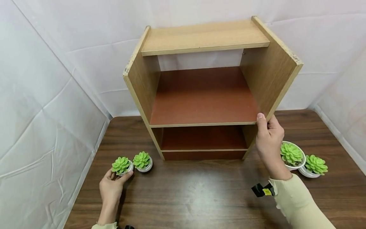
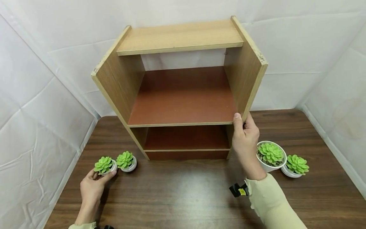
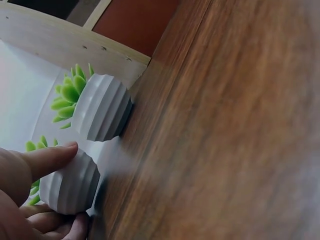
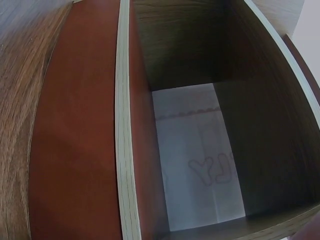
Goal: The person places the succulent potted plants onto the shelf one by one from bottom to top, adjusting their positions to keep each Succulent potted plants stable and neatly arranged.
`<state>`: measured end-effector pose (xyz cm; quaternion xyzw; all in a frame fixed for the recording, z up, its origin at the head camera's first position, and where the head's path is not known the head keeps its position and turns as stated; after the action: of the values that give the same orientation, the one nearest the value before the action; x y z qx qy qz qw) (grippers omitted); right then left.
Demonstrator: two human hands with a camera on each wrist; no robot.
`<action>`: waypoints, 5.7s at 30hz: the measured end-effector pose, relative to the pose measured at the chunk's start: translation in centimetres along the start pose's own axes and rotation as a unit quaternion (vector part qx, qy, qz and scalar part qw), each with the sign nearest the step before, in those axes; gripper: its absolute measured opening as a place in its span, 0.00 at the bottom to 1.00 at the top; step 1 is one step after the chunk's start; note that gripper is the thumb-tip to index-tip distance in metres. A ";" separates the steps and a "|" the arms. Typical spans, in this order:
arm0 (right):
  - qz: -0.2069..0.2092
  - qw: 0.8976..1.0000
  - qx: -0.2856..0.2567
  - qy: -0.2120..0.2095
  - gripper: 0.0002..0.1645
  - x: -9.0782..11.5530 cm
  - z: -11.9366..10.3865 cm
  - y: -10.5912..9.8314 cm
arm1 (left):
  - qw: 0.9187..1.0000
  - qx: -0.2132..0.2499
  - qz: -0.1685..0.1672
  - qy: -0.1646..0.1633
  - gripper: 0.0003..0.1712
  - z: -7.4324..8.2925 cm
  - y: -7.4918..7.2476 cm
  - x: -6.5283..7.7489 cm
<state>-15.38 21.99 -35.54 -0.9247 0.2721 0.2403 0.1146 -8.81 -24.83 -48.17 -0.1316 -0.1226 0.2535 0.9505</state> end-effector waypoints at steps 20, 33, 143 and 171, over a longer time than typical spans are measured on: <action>-0.015 1.000 -0.015 0.013 0.18 -0.3 -0.1 -0.1 | 0.996 0.052 0.062 0.028 0.47 0.8 -0.4 1.1; -0.014 1.000 -0.014 0.005 0.17 -0.4 -0.4 0.1 | 0.993 0.053 0.094 0.054 0.41 1.3 -0.4 2.0; -0.012 0.999 -0.031 0.009 0.16 -0.6 0.3 0.0 | 0.985 0.014 -0.039 0.166 0.35 7.0 2.5 6.2; -0.006 1.000 -0.026 0.005 0.17 -0.5 0.1 0.1 | 0.980 0.068 -0.062 0.175 0.31 6.9 4.7 7.0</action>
<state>-15.90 22.20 -35.40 -0.9302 0.2605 0.2419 0.0911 -7.06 -16.02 -42.04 -0.1013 0.0549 0.1745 0.9779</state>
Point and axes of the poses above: each hand's wrist, its own x-axis away from the middle knuckle, its own y-axis out of the palm, z = x × y, the point moved 2 cm from there along -x, towards the middle knuckle, and after that the axes turned 1 degree about y, right-handed, at the moved point
